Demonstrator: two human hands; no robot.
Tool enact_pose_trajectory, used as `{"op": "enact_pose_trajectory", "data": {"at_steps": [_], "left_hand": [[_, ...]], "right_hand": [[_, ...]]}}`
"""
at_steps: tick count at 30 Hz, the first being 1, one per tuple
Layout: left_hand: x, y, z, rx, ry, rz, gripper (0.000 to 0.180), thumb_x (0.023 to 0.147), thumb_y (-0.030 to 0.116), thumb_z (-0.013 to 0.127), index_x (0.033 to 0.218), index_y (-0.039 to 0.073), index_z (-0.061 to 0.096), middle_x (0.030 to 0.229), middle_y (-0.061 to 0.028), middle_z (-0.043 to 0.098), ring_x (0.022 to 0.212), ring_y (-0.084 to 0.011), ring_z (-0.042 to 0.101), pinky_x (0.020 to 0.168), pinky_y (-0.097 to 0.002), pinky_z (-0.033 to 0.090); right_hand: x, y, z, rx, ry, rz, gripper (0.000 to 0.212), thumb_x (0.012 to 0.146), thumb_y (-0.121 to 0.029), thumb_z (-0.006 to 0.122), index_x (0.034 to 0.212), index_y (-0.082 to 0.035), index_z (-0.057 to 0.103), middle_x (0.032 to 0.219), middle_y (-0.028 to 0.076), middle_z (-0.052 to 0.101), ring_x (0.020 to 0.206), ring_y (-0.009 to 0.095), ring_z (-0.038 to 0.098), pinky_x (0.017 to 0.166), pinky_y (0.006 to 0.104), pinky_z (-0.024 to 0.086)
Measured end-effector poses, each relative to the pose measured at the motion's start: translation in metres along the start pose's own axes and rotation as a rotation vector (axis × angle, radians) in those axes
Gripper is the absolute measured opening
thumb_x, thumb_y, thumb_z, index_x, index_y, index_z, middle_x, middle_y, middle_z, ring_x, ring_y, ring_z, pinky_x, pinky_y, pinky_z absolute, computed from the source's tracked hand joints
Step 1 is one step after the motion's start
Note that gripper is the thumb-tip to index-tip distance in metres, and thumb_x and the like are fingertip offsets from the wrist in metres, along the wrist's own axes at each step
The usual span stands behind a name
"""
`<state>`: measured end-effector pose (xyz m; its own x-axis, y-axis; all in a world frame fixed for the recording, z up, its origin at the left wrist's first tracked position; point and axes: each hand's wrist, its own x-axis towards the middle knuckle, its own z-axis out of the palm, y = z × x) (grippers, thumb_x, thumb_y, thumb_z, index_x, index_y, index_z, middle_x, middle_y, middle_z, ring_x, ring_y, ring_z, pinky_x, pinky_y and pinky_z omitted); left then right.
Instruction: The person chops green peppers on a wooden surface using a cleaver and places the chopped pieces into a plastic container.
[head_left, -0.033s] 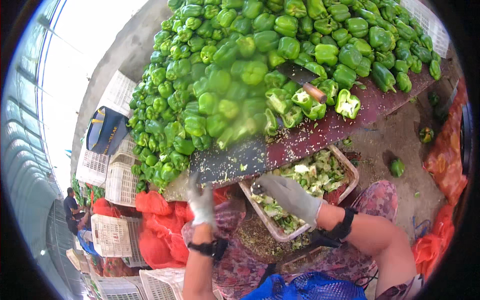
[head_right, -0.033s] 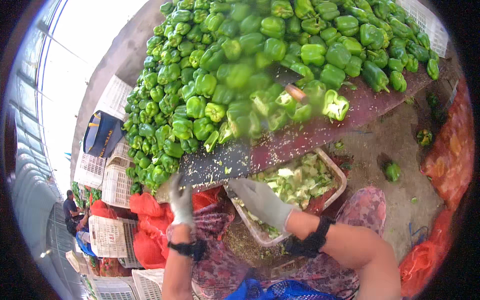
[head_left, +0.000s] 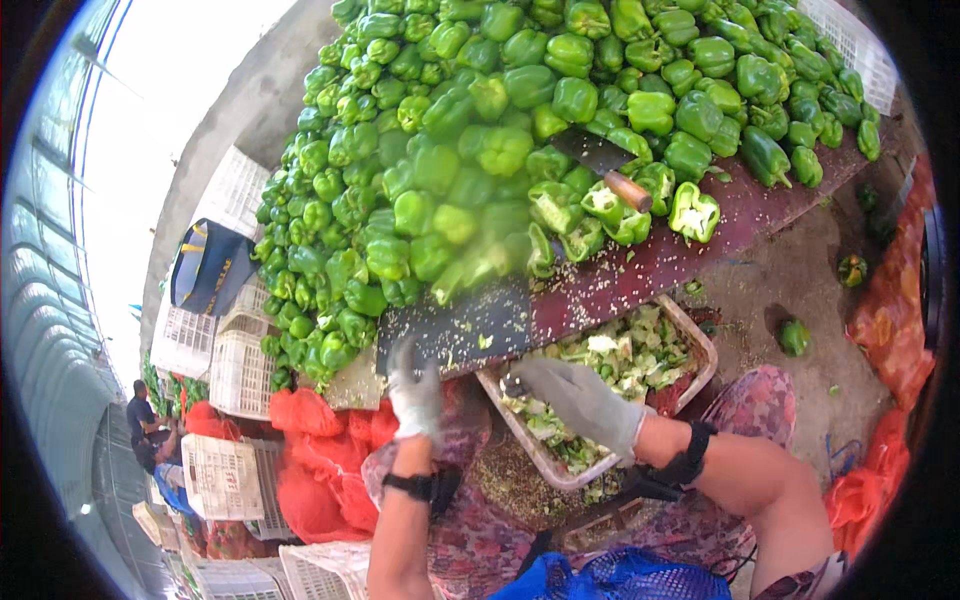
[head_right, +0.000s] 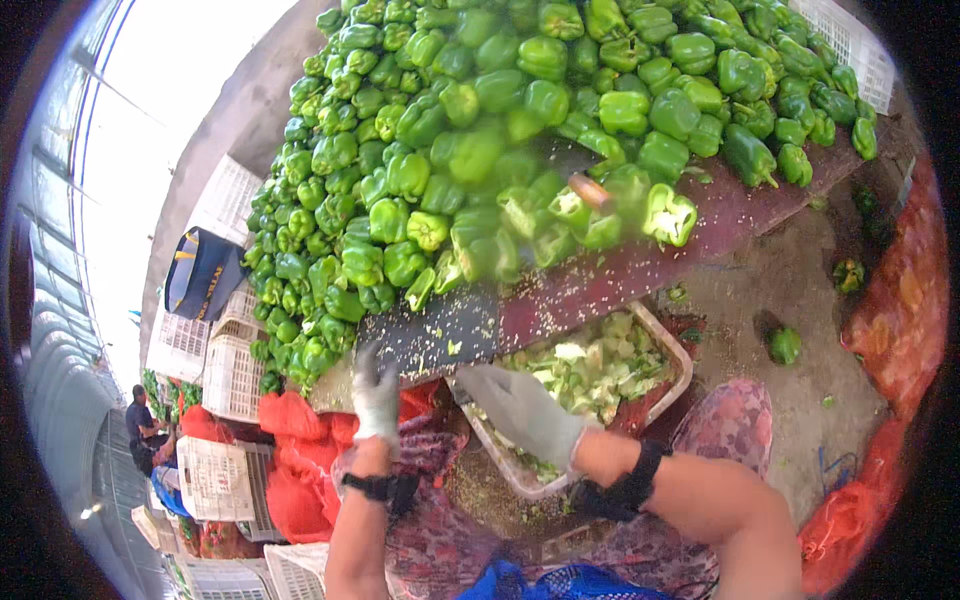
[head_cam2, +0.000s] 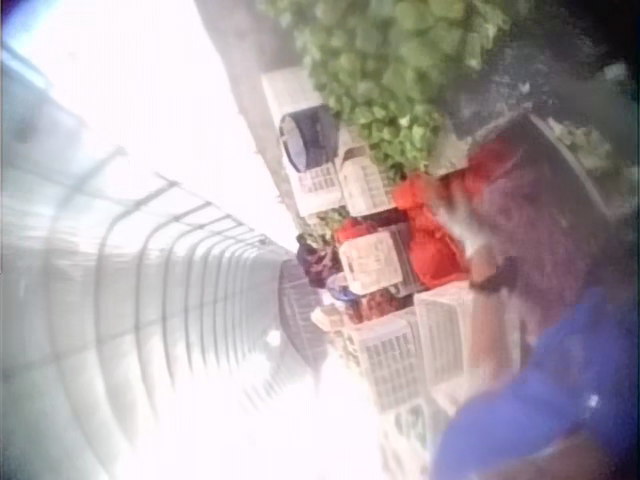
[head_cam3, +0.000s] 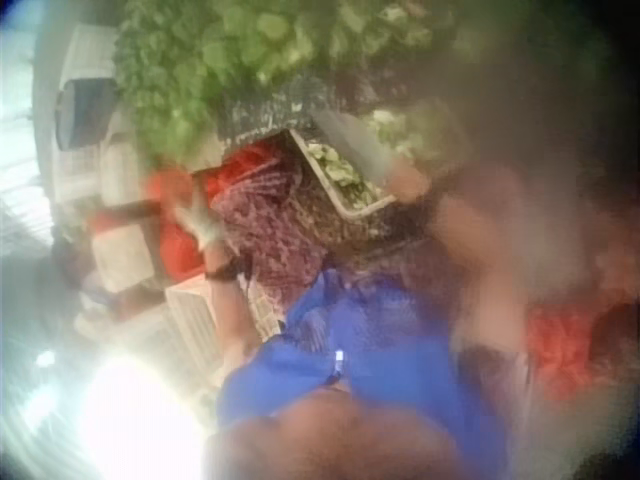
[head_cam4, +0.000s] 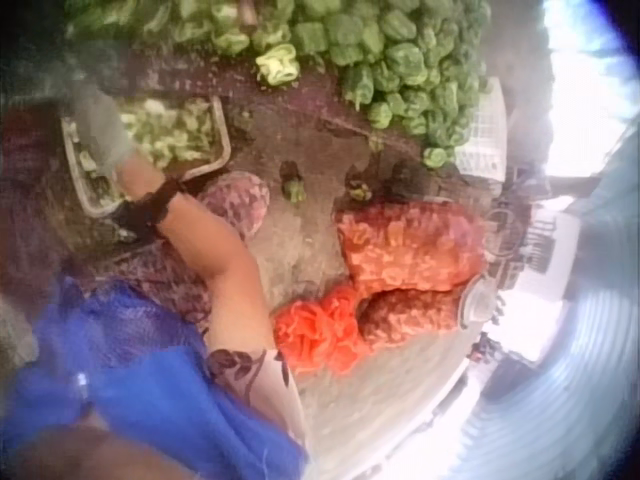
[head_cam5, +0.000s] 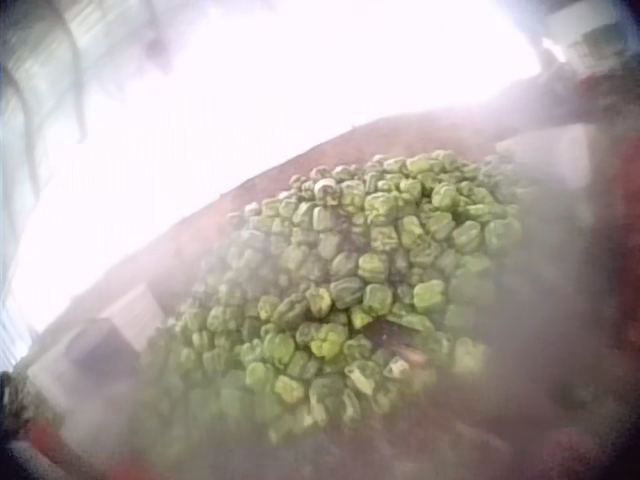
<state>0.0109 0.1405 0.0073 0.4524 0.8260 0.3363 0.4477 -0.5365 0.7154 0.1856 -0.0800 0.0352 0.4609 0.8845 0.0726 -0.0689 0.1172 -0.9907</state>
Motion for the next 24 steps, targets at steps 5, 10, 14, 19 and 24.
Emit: {"op": "enact_pose_trajectory", "data": {"at_steps": [5,10,14,19,24], "left_hand": [[0.059,-0.032,0.087,0.32,-0.154,0.021,0.045,0.079,0.008,0.057,0.125,0.004,0.057,0.139,-0.0224,0.045,0.123,-0.0373,0.049,0.1,-0.0407,0.044],[0.099,-0.051,0.121,0.646,-0.14,0.151,0.045,0.078,0.007,0.054,0.122,0.009,0.058,0.143,-0.0242,0.04,0.123,-0.0446,0.046,0.102,-0.0463,0.043],[0.11,-0.063,0.126,0.693,-0.207,0.037,0.035,0.079,0.009,0.055,0.113,0.006,0.061,0.137,-0.0237,0.046,0.119,-0.041,0.051,0.097,-0.0454,0.046],[0.093,-0.053,0.111,0.482,-0.233,-0.018,0.032,0.078,0.016,0.065,0.108,0.003,0.064,0.108,-0.0193,0.063,0.093,-0.0321,0.064,0.081,-0.0401,0.051],[0.024,0.045,0.087,-0.433,-0.559,-0.57,0.039,0.083,0.019,0.07,0.113,-0.003,0.06,0.093,-0.0099,0.067,0.079,-0.015,0.063,0.066,-0.0282,0.051]], "right_hand": [[0.003,0.017,-0.009,-0.104,-0.042,-0.014,0.048,0.099,-0.041,0.045,0.116,0.001,0.061,0.109,0.021,0.066,0.1,0.028,0.064,0.088,0.0333,0.049],[0.0,0.008,-0.011,-0.126,-0.075,-0.062,0.035,0.098,-0.031,0.046,0.114,-0.003,0.059,0.106,0.015,0.066,0.094,0.033,0.063,0.084,0.0352,0.049],[0.002,0.02,-0.01,-0.014,-0.152,0.168,0.03,0.098,-0.024,0.046,0.117,-0.004,0.058,0.111,0.015,0.064,0.095,0.033,0.063,0.083,0.0352,0.05],[0.016,-0.004,-0.012,0.026,-0.05,0.303,0.036,0.1,-0.027,0.048,0.117,0.002,0.061,0.107,0.011,0.066,0.102,0.017,0.06,0.09,0.03,0.046],[0.024,0.006,-0.013,0.084,0.221,0.217,0.058,0.092,-0.032,0.062,0.134,0.004,0.044,0.119,0.017,0.061,0.109,0.021,0.058,0.091,0.0313,0.047]]}}
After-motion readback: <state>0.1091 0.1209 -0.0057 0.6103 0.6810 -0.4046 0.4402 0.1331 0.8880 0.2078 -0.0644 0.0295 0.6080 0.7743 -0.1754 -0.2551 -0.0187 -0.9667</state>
